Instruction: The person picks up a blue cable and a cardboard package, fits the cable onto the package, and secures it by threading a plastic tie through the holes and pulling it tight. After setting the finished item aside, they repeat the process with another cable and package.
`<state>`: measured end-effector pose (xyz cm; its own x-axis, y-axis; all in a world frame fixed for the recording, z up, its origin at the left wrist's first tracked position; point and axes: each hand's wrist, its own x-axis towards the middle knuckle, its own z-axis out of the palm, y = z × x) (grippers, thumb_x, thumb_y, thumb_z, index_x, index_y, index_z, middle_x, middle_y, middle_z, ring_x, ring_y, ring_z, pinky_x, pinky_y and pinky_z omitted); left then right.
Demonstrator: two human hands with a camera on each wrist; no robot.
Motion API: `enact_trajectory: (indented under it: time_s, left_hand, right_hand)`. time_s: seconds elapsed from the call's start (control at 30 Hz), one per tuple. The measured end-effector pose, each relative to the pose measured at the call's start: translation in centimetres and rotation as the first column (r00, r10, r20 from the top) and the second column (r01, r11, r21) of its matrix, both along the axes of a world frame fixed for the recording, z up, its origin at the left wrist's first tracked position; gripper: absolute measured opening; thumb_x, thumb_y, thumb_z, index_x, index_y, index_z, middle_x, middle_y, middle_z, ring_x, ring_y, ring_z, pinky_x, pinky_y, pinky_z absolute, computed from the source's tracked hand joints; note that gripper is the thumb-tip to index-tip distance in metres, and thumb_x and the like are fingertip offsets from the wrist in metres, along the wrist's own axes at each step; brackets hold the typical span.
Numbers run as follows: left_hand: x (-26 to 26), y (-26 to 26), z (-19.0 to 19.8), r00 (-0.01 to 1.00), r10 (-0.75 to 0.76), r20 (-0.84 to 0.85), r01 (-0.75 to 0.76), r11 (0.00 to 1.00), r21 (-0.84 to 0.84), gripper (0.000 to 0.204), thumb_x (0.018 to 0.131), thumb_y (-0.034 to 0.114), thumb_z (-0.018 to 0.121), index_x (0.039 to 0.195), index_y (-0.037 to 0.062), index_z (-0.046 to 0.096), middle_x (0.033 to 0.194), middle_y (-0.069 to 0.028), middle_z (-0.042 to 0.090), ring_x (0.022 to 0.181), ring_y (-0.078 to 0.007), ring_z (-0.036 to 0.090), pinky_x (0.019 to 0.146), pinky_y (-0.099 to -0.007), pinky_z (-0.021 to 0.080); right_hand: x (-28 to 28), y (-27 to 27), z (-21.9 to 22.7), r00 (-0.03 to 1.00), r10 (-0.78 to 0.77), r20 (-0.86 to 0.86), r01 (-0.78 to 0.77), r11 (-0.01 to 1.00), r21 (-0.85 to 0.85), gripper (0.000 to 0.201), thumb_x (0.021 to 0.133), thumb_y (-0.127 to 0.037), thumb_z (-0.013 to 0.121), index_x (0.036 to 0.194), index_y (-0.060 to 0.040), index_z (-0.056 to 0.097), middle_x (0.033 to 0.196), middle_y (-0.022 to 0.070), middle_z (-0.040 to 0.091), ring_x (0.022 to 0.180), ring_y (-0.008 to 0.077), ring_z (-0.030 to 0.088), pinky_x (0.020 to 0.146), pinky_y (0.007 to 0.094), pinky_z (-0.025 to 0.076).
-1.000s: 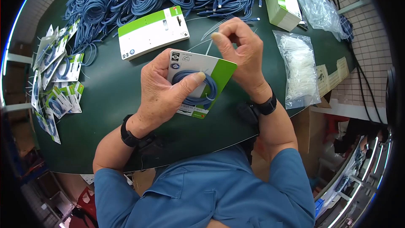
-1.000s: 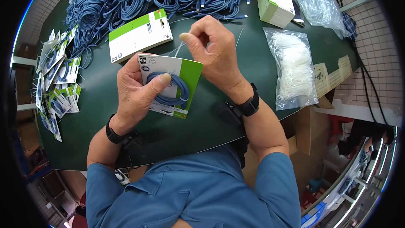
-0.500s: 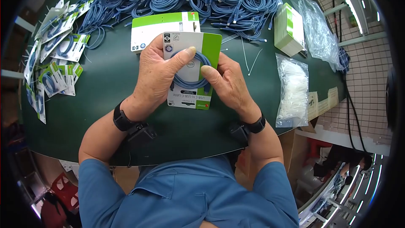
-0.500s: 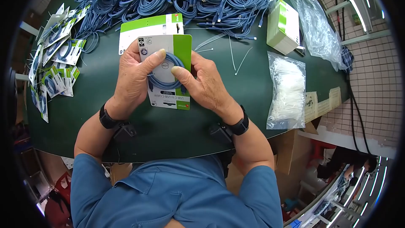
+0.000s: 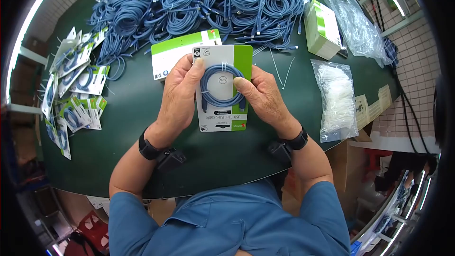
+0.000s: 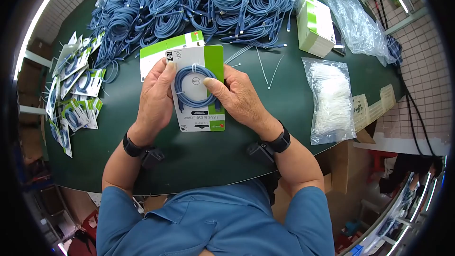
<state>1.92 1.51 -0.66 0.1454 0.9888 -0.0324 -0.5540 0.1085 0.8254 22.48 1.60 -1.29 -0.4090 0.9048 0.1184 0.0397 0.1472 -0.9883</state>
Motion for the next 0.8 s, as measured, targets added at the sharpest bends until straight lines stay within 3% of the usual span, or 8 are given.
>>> enact_trajectory:
  time_s: [0.13,0.43,0.6,0.73,0.8]
  left_hand:
    - [-0.9,0.0,-0.2,0.986,-0.065,-0.156,0.063,0.998,-0.013,0.029,0.109,0.027,0.060,0.119,0.0020,0.068,0.103,-0.0024,0.073,0.090,-0.0056,0.067,0.082,-0.0245,0.056]
    - [0.1,-0.5,-0.2,0.993,-0.048,-0.109,0.048,0.999,-0.006,0.027,0.106,0.022,0.065,0.121,-0.0004,0.070,0.107,-0.0036,0.075,0.092,-0.0066,0.067,0.082,-0.0235,0.055]
    - [0.4,-0.8,-1.3,0.990,0.003,-0.139,0.010,0.996,0.093,0.024,0.105,0.017,0.067,0.120,-0.0011,0.070,0.108,-0.0045,0.075,0.093,-0.0076,0.067,0.084,-0.0240,0.055]
    - [0.6,-0.8,-1.3,0.982,0.010,-0.190,0.013,0.993,0.119,0.022,0.104,0.014,0.067,0.117,-0.0020,0.071,0.105,-0.0041,0.075,0.089,-0.0073,0.067,0.081,-0.0240,0.055]
    - [0.5,-0.7,-1.3,0.951,0.032,-0.308,0.010,0.991,0.134,0.018,0.103,0.013,0.067,0.113,-0.0019,0.072,0.099,-0.0024,0.074,0.084,-0.0073,0.066,0.077,-0.0239,0.055]
  right_hand:
    - [0.1,0.1,-0.2,0.996,-0.047,-0.072,0.047,0.999,0.002,0.047,0.109,-0.037,0.058,0.133,0.0034,0.062,0.112,0.0064,0.072,0.101,0.0108,0.064,0.090,0.0275,0.053]
    - [-0.4,-0.4,0.0,0.983,-0.115,-0.146,0.113,0.993,-0.026,0.048,0.112,-0.039,0.052,0.136,0.0020,0.060,0.115,0.0066,0.071,0.103,0.0098,0.063,0.092,0.0274,0.052]
    - [-1.0,-0.8,-0.6,0.968,-0.172,-0.184,0.175,0.985,-0.002,0.044,0.113,-0.036,0.049,0.132,0.0016,0.061,0.112,0.0055,0.071,0.099,0.0083,0.063,0.087,0.0267,0.053]
    - [-1.2,-0.7,-1.1,0.963,-0.211,-0.166,0.226,0.971,0.078,0.041,0.113,-0.035,0.048,0.129,0.0010,0.062,0.107,0.0037,0.071,0.094,0.0080,0.062,0.083,0.0265,0.052]
    - [-0.6,-0.9,-0.5,0.970,-0.244,-0.013,0.244,0.967,0.067,0.039,0.113,-0.033,0.048,0.128,0.0002,0.062,0.108,0.0035,0.069,0.094,0.0083,0.062,0.082,0.0260,0.051]
